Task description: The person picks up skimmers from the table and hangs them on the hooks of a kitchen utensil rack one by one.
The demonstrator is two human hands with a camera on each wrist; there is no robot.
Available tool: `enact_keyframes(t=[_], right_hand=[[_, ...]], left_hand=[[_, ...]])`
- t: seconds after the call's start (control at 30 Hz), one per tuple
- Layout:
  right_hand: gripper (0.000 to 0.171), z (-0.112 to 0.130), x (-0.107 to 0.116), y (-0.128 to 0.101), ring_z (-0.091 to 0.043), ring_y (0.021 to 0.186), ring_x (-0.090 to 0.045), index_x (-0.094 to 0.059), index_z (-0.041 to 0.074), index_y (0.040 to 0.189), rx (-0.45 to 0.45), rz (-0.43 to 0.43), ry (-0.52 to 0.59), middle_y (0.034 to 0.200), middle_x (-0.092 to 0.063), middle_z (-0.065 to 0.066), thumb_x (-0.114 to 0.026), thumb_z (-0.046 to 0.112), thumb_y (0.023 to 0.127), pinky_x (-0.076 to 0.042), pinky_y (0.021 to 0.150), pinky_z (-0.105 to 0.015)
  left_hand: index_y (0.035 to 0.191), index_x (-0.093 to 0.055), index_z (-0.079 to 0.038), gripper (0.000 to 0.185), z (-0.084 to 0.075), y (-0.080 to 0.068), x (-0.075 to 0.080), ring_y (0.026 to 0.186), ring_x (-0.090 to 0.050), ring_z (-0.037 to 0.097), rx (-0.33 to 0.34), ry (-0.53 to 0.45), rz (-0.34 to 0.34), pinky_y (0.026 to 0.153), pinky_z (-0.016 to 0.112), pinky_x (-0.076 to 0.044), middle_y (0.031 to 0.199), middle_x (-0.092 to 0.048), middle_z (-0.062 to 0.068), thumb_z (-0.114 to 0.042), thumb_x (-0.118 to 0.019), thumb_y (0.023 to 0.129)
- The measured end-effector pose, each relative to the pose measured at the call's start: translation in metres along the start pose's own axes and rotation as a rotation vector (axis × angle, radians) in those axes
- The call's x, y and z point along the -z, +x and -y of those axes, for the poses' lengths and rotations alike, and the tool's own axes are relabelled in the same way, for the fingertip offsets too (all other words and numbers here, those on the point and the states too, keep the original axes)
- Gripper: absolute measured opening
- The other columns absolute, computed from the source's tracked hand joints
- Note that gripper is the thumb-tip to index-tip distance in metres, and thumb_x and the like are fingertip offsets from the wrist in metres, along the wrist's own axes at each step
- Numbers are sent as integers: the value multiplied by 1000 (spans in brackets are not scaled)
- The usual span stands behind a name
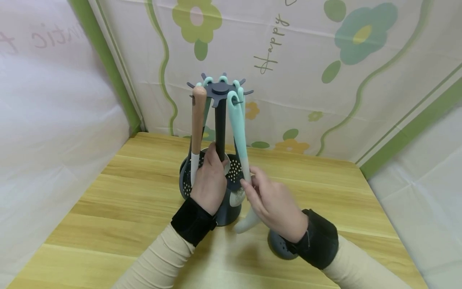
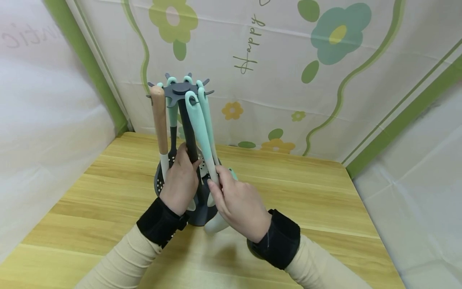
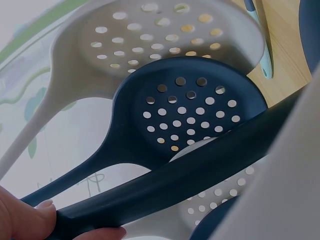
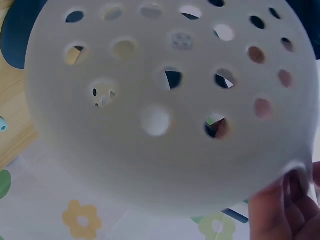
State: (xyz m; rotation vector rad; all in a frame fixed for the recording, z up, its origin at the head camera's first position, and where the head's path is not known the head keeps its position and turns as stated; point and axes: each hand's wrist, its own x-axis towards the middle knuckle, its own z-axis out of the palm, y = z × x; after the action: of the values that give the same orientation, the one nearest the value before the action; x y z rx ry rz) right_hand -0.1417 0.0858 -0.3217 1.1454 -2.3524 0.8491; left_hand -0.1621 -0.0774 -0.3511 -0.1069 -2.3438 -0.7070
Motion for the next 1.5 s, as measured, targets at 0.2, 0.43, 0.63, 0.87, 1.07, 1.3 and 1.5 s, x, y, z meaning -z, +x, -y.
enact_keyframes(t=[0.2, 0.43, 0.63, 0.87, 1.07, 1.3, 1.5], right_hand=[[20, -2, -4, 5, 3, 50, -35, -49, 0, 117, -55, 55, 10, 66, -49, 5, -56, 10, 100, -33, 39, -15], [24, -8, -7, 7, 4, 48, -35, -50, 1, 118, -23, 41, 13, 67, -52, 3, -61, 8, 97, -32, 38, -15], [30, -13, -14, 7, 3, 47, -43, -51, 1, 120, 16, 7, 15, 71, -64, -1, -65, 6, 95, -36, 40, -12], [27, -14, -25, 6, 1, 50, -46, -53, 0, 116, 27, -36, 24, 70, -65, -1, -67, 6, 94, -39, 44, -11], [22, -13, -34, 5, 1, 51, -44, -55, 0, 114, 17, -71, 43, 68, -63, 1, -64, 10, 96, -37, 45, -11], [21, -15, -39, 7, -2, 49, -44, -54, 0, 112, 22, -118, 17, 67, -60, -1, -65, 9, 96, -38, 45, -12], [24, -16, -40, 10, -8, 53, -58, -53, -1, 113, -10, -128, -5, 72, -66, -5, -66, 7, 94, -49, 48, -16]], left_hand=[[135, -37, 15, 48, 2, -1, -1, 74, -71, 32, -25, 18, -25, 54, 37, -60, 122, -58, 32, -5, -60, 98], [135, -36, 14, 48, 1, -1, -1, 73, -71, 32, -21, 10, -22, 54, 37, -60, 120, -58, 32, -5, -60, 98], [135, -36, 15, 49, 0, -2, 0, 74, -72, 32, -16, 15, -10, 55, 37, -61, 121, -58, 32, -5, -60, 98], [135, -35, 15, 49, 1, -3, 0, 75, -72, 33, -20, 6, -11, 56, 38, -61, 119, -58, 32, -4, -60, 97], [134, -36, 14, 48, 1, -3, 0, 75, -72, 32, -11, -5, -5, 58, 38, -62, 113, -60, 30, -4, -61, 97], [134, -36, 15, 48, 0, -1, 2, 74, -72, 32, -12, 3, 5, 58, 37, -63, 115, -59, 30, -5, -61, 98], [134, -36, 15, 48, -1, 0, 2, 71, -72, 31, -24, 25, 11, 56, 36, -62, 116, -59, 30, -5, -60, 98]])
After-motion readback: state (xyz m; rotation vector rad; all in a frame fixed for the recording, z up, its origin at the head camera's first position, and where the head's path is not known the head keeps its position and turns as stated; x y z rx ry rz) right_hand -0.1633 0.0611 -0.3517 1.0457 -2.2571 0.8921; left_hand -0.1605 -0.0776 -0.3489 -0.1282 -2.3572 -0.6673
